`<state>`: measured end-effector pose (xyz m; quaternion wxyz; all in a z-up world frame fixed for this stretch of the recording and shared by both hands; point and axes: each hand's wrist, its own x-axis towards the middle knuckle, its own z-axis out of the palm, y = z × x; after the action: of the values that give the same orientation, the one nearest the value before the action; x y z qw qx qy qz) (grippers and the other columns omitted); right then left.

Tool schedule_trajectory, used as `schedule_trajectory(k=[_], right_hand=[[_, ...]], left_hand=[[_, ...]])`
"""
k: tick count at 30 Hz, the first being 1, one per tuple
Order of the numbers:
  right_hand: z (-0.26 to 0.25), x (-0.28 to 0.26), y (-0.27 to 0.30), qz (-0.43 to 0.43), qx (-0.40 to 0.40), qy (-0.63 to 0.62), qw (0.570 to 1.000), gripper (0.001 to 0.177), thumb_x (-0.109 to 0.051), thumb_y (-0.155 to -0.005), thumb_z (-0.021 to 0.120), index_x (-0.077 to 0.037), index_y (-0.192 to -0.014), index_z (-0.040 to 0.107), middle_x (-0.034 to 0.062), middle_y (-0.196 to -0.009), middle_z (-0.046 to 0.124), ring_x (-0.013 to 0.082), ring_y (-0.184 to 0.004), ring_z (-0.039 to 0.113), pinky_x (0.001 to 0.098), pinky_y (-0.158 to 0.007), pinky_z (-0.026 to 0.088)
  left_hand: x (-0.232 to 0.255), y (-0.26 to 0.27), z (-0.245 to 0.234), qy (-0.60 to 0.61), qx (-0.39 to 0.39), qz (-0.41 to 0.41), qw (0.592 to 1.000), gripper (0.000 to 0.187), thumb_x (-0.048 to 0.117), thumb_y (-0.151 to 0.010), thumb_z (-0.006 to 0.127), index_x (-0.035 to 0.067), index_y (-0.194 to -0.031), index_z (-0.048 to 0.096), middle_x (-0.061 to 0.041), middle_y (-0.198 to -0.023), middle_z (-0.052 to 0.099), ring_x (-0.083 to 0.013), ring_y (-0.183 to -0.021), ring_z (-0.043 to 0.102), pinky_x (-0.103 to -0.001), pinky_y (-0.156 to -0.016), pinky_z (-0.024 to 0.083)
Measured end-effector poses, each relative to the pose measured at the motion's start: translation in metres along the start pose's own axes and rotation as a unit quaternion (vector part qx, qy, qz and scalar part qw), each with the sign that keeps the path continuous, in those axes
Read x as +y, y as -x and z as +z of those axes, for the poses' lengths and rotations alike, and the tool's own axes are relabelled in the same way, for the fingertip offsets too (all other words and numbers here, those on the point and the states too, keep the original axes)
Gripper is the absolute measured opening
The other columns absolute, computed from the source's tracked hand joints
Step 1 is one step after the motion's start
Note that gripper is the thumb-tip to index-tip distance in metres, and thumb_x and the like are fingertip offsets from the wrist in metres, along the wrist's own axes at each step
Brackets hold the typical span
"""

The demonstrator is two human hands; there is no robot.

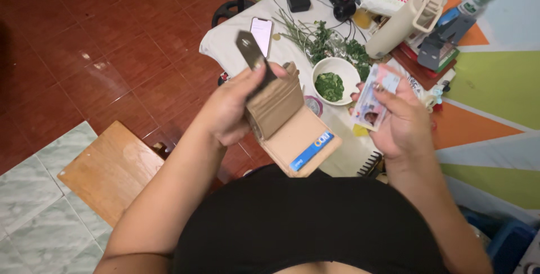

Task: The person organizes items on a table, handling a small plastic bag, a pink pouch, a wallet, and plastic bags. They place a plastic bag on a shelf, open the pouch to remove and fold a receipt, and then open the wallet to place an ID card inside.

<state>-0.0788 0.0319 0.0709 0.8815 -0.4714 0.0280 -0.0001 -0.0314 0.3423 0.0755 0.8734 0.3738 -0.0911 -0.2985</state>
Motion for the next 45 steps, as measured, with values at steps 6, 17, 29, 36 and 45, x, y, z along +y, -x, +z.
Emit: schedule_trajectory(k=[6, 17, 29, 36, 45], right_hand=[[0.037, -0.027, -0.011, -0.033, -0.213, 0.075, 0.974, 0.027, 0.0, -0.107, 0.057, -0.001, -0.133, 0.054, 0.0156, -0.117, 0.067, 0.0292, -0.106, 0.07, 0.0456, -0.095, 0.058], [0.158, -0.036, -0.075, -0.2, -0.464, 0.598, 0.622, 0.041, -0.01, -0.096, 0.069, -0.022, -0.135, 0.067, 0.0084, -0.103, 0.063, 0.0221, -0.1, 0.061, 0.0358, -0.087, 0.053], [0.141, -0.019, -0.077, -0.257, -0.444, 0.618, 0.596, 0.046, -0.012, -0.095, 0.072, -0.024, -0.139, 0.068, 0.0051, -0.09, 0.057, 0.0266, -0.096, 0.046, 0.038, -0.091, 0.044], [0.133, -0.032, -0.091, -0.188, -0.464, 0.622, 0.602, 0.046, -0.006, -0.089, 0.071, -0.023, -0.132, 0.072, -0.0009, -0.082, 0.062, 0.0216, -0.089, 0.049, 0.0343, -0.086, 0.047], [0.141, -0.04, -0.091, -0.133, -0.49, 0.661, 0.553, 0.044, -0.008, -0.084, 0.074, -0.026, -0.124, 0.075, -0.0029, -0.082, 0.068, 0.0236, -0.086, 0.05, 0.0343, -0.082, 0.048]], left_hand=[[0.006, -0.008, -0.007, 0.105, -0.018, -0.027, 0.994, 0.035, 0.041, -0.106, 0.053, 0.009, -0.114, 0.064, -0.012, -0.122, 0.069, -0.0241, -0.113, 0.068, -0.043, -0.1, 0.057], [-0.006, -0.031, -0.019, 0.15, -0.031, -0.064, 0.986, 0.039, 0.025, -0.112, 0.047, -0.002, -0.137, 0.057, -0.018, -0.13, 0.067, -0.028, -0.118, 0.068, -0.044, -0.099, 0.059], [-0.003, -0.013, -0.033, 0.196, -0.021, -0.053, 0.979, 0.036, 0.031, -0.11, 0.051, 0.003, -0.132, 0.059, -0.016, -0.125, 0.067, -0.0268, -0.112, 0.07, -0.045, -0.1, 0.059], [0.0, -0.018, -0.029, 0.17, -0.04, -0.088, 0.981, 0.051, 0.043, -0.106, 0.05, 0.002, -0.135, 0.056, -0.019, -0.129, 0.066, -0.0304, -0.118, 0.068, -0.047, -0.102, 0.057], [-0.008, -0.023, -0.019, 0.171, -0.036, -0.121, 0.977, 0.053, 0.041, -0.106, 0.05, -0.001, -0.138, 0.055, -0.02, -0.132, 0.065, -0.0308, -0.12, 0.066, -0.047, -0.104, 0.055]])
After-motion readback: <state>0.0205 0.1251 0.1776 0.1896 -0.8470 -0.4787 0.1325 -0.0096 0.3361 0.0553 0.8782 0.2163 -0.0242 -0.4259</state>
